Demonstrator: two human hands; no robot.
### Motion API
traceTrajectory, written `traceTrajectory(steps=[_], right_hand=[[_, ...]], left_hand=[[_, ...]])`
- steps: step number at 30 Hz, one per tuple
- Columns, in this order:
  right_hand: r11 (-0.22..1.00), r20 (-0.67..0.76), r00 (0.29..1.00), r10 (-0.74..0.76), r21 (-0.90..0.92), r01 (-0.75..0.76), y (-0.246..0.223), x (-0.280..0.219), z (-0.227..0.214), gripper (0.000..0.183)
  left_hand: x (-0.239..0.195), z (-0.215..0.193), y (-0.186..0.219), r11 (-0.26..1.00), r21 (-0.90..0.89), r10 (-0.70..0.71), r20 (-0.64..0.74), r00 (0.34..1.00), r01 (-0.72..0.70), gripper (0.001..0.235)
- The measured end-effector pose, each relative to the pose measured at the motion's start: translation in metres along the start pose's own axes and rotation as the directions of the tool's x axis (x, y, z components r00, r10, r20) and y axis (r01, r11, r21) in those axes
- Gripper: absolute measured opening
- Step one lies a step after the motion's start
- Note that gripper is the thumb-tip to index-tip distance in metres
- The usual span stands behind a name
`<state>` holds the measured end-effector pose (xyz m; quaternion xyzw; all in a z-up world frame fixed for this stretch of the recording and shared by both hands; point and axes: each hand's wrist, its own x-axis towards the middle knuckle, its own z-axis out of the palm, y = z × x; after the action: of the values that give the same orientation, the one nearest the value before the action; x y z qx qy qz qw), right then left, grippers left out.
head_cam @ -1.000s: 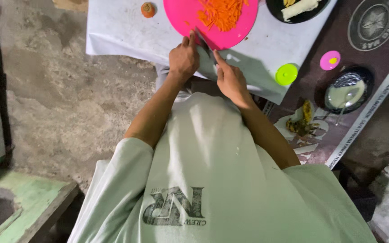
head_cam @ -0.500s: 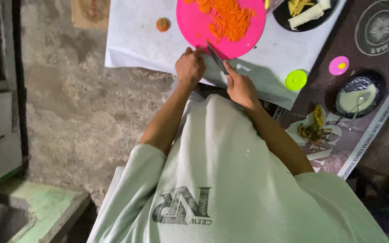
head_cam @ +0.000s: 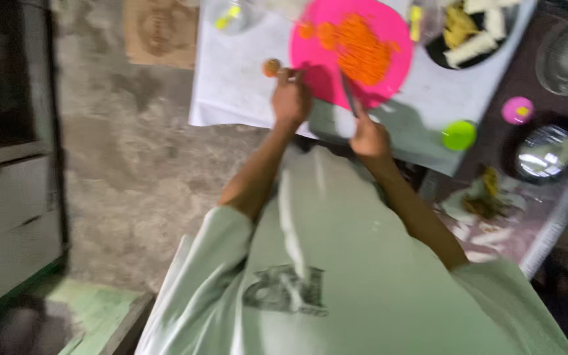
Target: The person slices carrots into thin strips on a pink cutting board using a knife. The person holds the carrot with the left hand and cuts with the right hand, accumulating a pile of julienned carrot pieces on the board.
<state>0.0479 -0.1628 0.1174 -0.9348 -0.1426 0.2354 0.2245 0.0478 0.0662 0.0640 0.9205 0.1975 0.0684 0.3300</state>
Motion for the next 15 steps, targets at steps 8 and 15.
traceTrajectory(steps=[8,15], right_hand=[[0.955,-0.044,0.981,0.189,0.242,-0.173,-0.048,-0.016,0.013,0.049],[0.963,-0.244,0.933,0.263,0.130,-0.238,-0.058,-0.005,0.019,0.037]], left_hand=[[0.095,0.020,-0.010,0.994,-0.028,-0.108,0.079,0.991,0.110,0.050],[0.106,0.031,-0.017,0.985,-0.131,-0.096,0.126,0.987,0.112,0.035]])
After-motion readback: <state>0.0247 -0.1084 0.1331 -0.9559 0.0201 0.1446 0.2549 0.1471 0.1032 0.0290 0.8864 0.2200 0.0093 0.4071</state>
